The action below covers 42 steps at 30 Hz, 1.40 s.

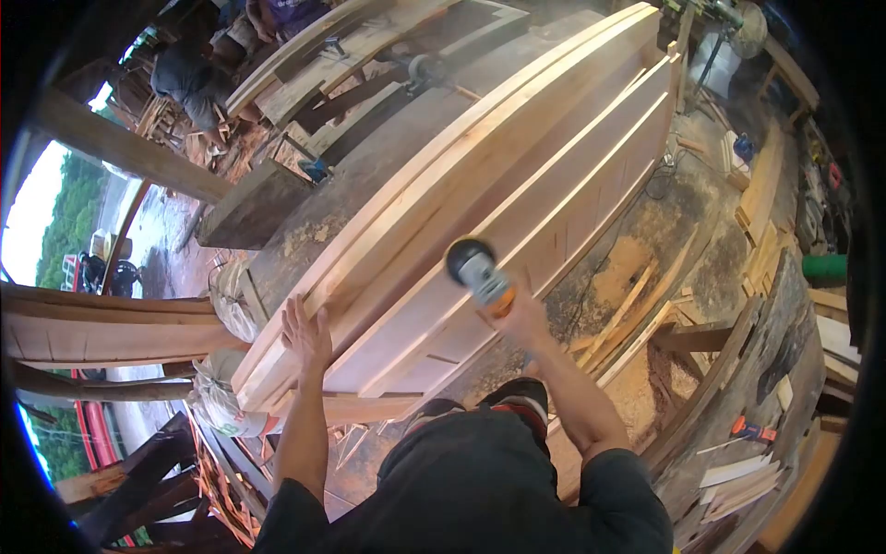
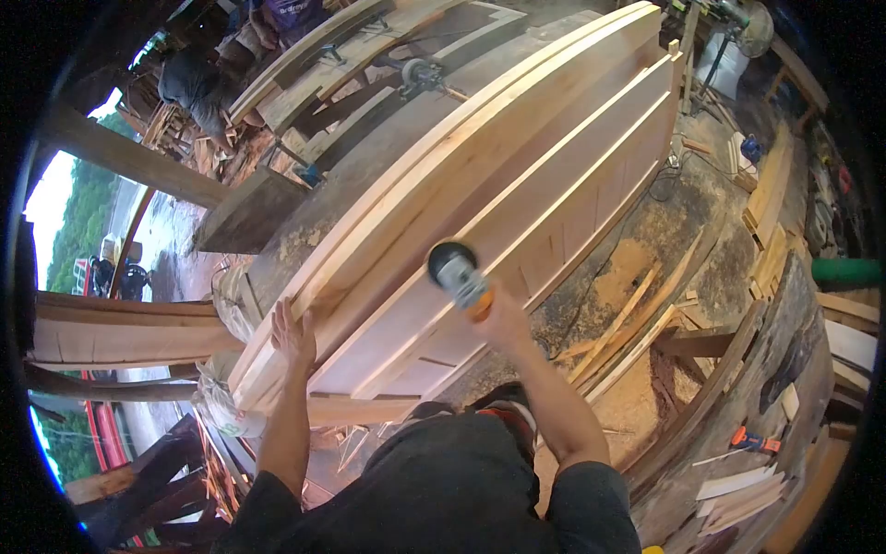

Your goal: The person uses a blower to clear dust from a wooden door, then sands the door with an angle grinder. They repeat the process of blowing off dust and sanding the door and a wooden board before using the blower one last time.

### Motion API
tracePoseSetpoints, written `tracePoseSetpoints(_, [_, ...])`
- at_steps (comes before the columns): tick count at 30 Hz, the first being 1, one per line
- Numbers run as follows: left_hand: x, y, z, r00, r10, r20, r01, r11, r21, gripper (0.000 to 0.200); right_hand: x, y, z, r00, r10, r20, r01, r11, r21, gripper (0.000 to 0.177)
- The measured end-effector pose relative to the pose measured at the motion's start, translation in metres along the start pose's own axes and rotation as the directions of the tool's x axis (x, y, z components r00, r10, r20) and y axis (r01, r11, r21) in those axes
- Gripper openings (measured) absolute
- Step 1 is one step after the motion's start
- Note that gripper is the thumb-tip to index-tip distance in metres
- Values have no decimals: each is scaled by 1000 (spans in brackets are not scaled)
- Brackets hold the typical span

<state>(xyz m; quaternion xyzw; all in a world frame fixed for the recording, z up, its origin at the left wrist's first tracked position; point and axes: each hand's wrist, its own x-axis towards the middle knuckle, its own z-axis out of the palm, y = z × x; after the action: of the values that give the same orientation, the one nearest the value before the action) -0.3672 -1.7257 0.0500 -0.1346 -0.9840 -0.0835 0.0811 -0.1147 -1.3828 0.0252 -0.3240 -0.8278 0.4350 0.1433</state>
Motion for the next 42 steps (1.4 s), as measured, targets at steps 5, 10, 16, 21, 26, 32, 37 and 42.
tracePoseSetpoints(5, [2,-1,0,1000,-5,25,5,1000,-11,66,-47,-13,79,954,-244,173,233,969,82,61])
tracePoseSetpoints(10, [0,1,-3,1000,0,27,0,1000,23,67,-36,-16,74,965,-194,178,181,980,89,61])
tracePoseSetpoints(16, [-3,14,-4,999,-33,8,33,997,69,70,8,6,25,995,12,94,-8,999,-42,68])
tracePoseSetpoints(21, [0,22,1,998,-60,6,59,993,103,70,48,52,3,996,89,16,-88,993,-77,75])
tracePoseSetpoints(26, [13,52,16,1000,4,-20,-4,1000,29,70,76,70,-24,995,84,-46,-87,995,-53,65])
tracePoseSetpoints(32, [29,106,21,1000,3,8,-3,1000,-8,69,104,80,-54,995,99,-12,-100,995,-20,66])
tracePoseSetpoints(37, [34,119,23,999,-45,12,45,999,10,67,131,101,-78,993,119,-23,-119,993,-7,69])
tracePoseSetpoints(42, [35,114,31,999,-40,2,39,997,64,69,165,125,-115,980,195,-46,-196,980,-24,71])
